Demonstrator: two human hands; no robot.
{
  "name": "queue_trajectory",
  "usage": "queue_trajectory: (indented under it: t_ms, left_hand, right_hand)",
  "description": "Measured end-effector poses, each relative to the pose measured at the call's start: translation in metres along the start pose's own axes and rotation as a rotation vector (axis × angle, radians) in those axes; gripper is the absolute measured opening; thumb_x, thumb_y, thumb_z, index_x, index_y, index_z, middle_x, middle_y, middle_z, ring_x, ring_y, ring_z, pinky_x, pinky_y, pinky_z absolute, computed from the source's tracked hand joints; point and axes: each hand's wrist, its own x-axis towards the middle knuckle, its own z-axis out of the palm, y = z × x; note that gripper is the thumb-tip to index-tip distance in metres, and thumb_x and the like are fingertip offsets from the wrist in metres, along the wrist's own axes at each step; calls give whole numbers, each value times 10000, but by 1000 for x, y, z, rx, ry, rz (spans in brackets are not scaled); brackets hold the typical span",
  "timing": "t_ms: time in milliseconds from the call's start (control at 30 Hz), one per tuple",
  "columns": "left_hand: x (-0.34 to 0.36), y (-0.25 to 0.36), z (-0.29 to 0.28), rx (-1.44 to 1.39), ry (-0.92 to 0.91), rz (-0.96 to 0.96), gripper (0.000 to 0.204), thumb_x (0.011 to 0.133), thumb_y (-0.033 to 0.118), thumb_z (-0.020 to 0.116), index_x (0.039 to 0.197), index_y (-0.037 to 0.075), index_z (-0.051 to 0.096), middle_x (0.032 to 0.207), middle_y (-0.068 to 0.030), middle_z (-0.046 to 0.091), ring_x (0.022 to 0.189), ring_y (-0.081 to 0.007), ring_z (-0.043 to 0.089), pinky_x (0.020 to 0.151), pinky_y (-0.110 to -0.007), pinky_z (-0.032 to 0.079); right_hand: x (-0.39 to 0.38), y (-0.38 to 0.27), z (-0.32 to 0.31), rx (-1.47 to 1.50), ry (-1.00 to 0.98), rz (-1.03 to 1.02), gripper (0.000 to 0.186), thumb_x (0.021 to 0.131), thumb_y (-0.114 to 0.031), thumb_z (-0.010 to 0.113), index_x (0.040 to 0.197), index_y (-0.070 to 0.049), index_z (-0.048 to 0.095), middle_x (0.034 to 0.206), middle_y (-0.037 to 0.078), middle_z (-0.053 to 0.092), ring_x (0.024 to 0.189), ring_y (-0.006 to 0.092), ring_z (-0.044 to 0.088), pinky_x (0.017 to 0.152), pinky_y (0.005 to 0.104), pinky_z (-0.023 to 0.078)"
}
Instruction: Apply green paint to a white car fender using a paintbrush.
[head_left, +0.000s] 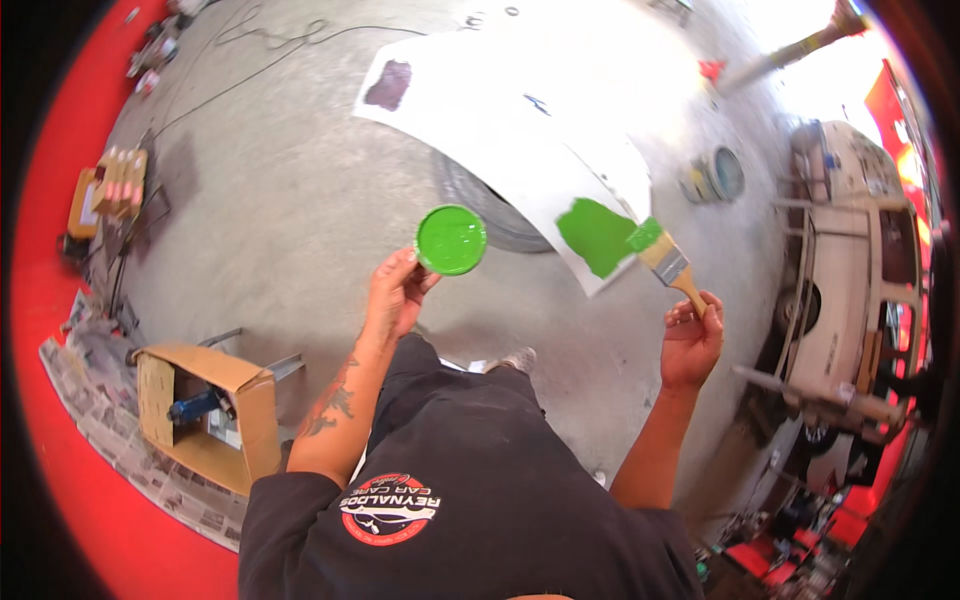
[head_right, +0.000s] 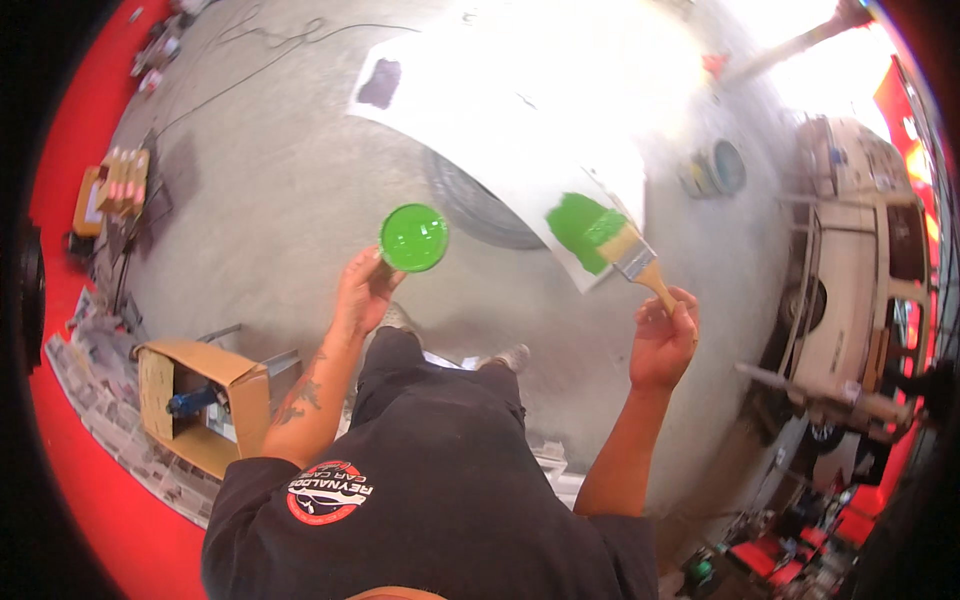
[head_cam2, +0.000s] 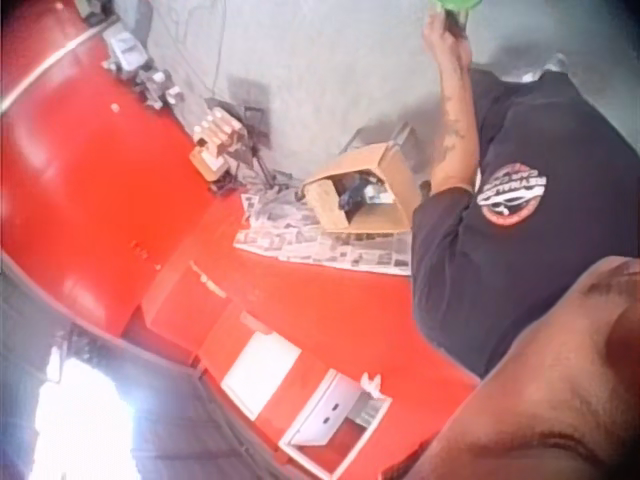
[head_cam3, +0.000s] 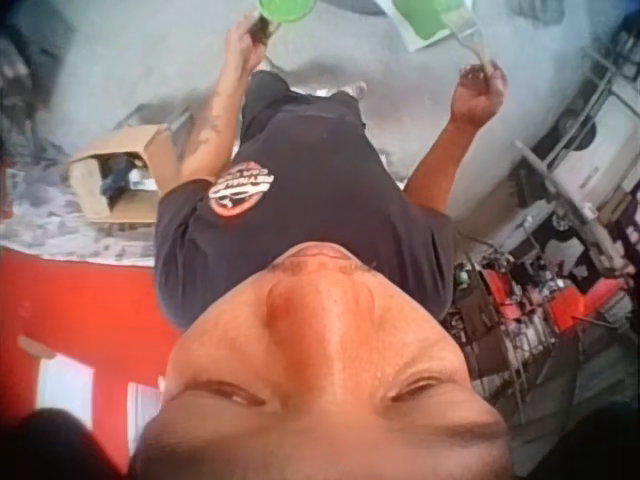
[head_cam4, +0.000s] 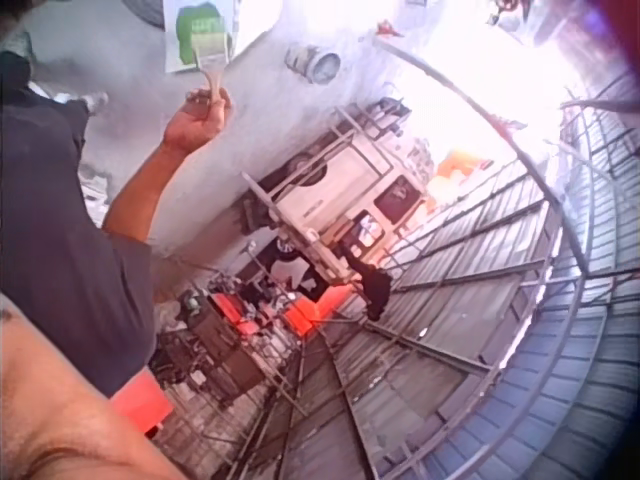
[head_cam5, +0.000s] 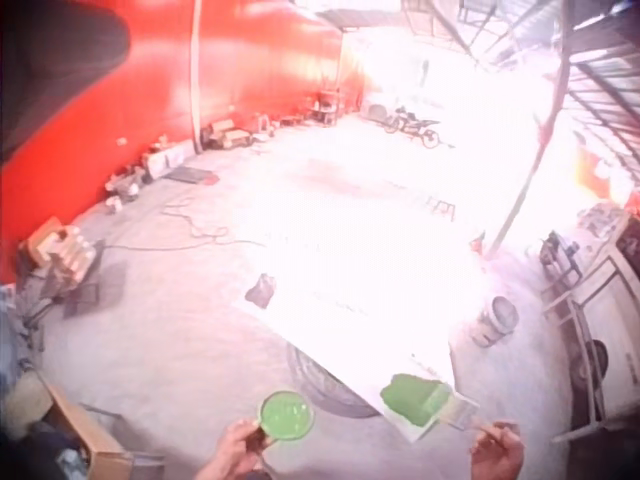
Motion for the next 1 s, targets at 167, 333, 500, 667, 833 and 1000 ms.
queue_trajectory:
  t_ms: [167, 333, 500, 667, 833, 1000]
  left_hand:
    - [20, 74, -33, -42, -9, 51, 158, 926, 159, 596, 996, 23, 634, 917, -41, 664, 846, -117, 635, 809, -297, 562]
    - [49, 136, -61, -59, 53, 103, 151, 930, 152, 590, 977, 13, 627, 919, -53, 662, 842, -122, 637, 804, -294, 562]
    - [116, 177, -86, -52, 94, 101, 152, 943, 134, 573, 986, -5, 618, 935, -67, 657, 839, -129, 637, 799, -295, 567]
    - [203, 195, -110, -19, 66, 39, 123, 945, 147, 561, 1009, 57, 614, 982, -32, 650, 920, -132, 613, 866, -324, 518]
    - [305, 215, -121, -81, 82, 2, 145, 952, 120, 557, 992, -2, 625, 936, -71, 660, 838, -138, 639, 803, -294, 554]
    - [383, 240, -134, -57, 12, -43, 116, 950, 122, 554, 986, 30, 617, 967, -46, 650, 908, -137, 612, 845, -327, 513]
  right_hand:
    - [1, 62, 141, -258, -233, 46, 221, 902, -150, 485, 1025, 15, 566, 818, 95, 597, 749, 170, 546, 686, 310, 413]
    - [19, 105, 231, -326, -360, 72, 193, 885, -106, 494, 1008, 25, 565, 811, 104, 599, 737, 170, 542, 685, 304, 411]
    - [59, 157, 285, -294, -347, 53, 175, 886, -96, 506, 994, 30, 563, 791, 114, 605, 710, 163, 537, 665, 297, 408]
    - [107, 235, 350, -501, -161, -28, 139, 895, -58, 549, 999, 35, 551, 771, 137, 641, 644, 161, 596, 615, 279, 497]
    - [166, 307, 421, -589, -283, -25, 112, 898, -15, 590, 986, 38, 548, 788, 138, 660, 660, 135, 621, 631, 264, 529]
    - [209, 373, 470, -661, -241, -50, 97, 887, -4, 600, 966, 33, 556, 784, 120, 658, 685, 140, 634, 642, 264, 536]
